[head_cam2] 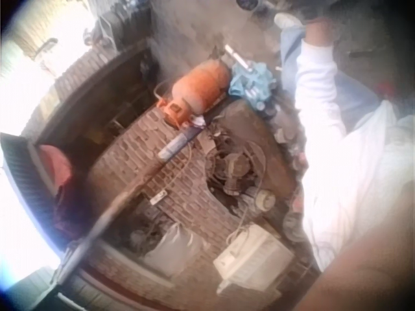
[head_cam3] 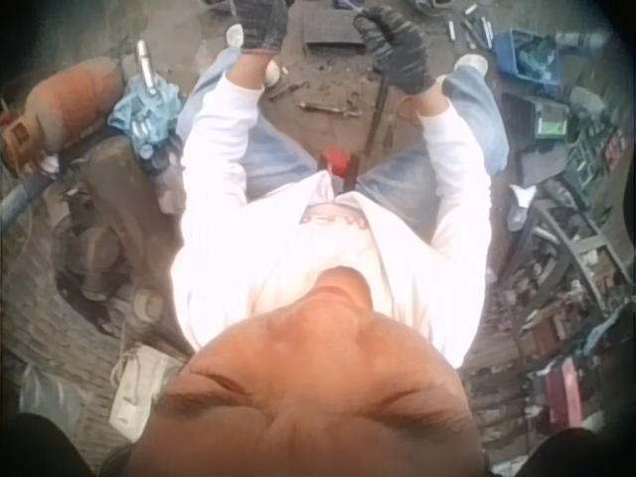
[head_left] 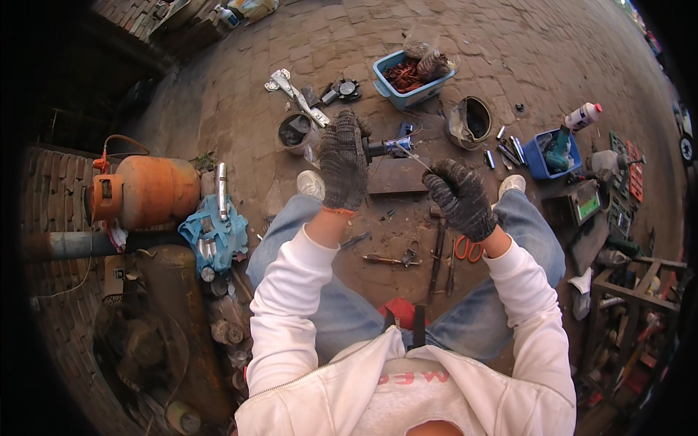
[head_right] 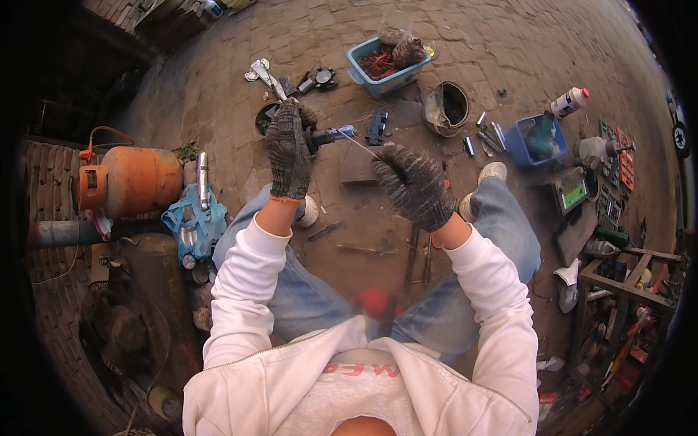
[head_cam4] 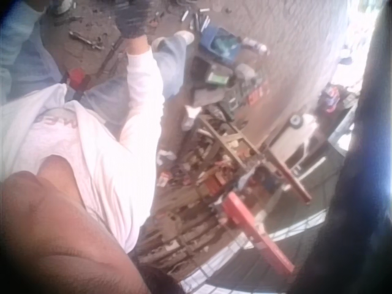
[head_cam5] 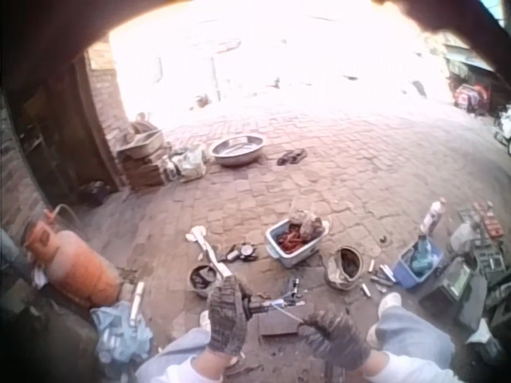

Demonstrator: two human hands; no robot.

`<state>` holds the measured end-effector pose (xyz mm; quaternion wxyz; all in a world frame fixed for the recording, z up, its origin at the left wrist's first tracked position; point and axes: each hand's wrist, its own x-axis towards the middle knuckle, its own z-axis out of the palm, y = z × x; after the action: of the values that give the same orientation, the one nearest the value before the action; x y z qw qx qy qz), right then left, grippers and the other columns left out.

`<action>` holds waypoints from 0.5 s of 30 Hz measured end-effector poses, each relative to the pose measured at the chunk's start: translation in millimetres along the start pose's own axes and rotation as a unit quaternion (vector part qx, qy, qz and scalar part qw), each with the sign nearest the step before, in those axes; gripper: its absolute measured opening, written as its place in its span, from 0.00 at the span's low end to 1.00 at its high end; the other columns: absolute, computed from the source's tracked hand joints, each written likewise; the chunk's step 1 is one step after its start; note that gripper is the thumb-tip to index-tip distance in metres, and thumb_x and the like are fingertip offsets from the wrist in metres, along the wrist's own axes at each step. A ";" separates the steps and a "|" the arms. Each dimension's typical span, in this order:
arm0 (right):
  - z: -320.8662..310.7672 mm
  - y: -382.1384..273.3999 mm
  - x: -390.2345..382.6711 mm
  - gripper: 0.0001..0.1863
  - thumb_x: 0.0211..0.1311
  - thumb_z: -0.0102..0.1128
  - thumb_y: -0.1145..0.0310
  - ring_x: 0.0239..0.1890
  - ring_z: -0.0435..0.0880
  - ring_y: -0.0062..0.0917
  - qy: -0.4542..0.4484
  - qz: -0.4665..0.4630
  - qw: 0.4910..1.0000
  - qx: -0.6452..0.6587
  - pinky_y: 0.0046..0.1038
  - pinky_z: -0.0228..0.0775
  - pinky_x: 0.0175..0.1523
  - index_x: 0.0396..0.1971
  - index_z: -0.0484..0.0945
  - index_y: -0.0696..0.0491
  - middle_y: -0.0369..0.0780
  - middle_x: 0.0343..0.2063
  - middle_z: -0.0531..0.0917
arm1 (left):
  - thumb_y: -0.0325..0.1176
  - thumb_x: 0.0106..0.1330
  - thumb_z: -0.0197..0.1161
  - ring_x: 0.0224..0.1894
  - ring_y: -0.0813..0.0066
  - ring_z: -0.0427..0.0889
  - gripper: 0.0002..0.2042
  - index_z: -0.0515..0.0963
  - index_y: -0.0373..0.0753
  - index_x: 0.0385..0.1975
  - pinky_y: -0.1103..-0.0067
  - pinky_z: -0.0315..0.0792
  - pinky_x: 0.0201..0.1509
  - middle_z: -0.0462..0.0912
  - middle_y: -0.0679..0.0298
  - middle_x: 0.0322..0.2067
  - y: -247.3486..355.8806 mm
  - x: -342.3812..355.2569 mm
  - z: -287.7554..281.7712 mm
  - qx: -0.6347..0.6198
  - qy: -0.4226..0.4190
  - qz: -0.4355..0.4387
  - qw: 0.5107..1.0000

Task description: The person sits on the ground and uses a screwdriver to manipulate small mechanical components, including a blue cylindrical part and a metal rod. They repeatedly insert, twist, and remove the rod from the cylinder, handling the parts with gloved hands.

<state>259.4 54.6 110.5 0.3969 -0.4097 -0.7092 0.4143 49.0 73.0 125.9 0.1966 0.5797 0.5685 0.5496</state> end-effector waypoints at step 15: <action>14.8 -18.2 4.4 0.12 0.48 0.68 0.72 0.25 0.75 0.16 0.144 0.009 0.988 0.054 0.22 0.69 0.33 0.34 0.77 0.56 0.36 0.23 0.79 | 0.29 0.64 0.53 0.42 0.50 0.73 0.11 0.72 0.33 0.44 0.66 0.69 0.48 0.74 0.49 0.40 -0.3 -28.2 34.1 0.209 0.019 0.211 0.955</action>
<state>239.9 48.9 123.1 0.5127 -0.4495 -0.6177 0.3918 85.3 61.9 103.1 -0.0600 0.7041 0.5391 0.4583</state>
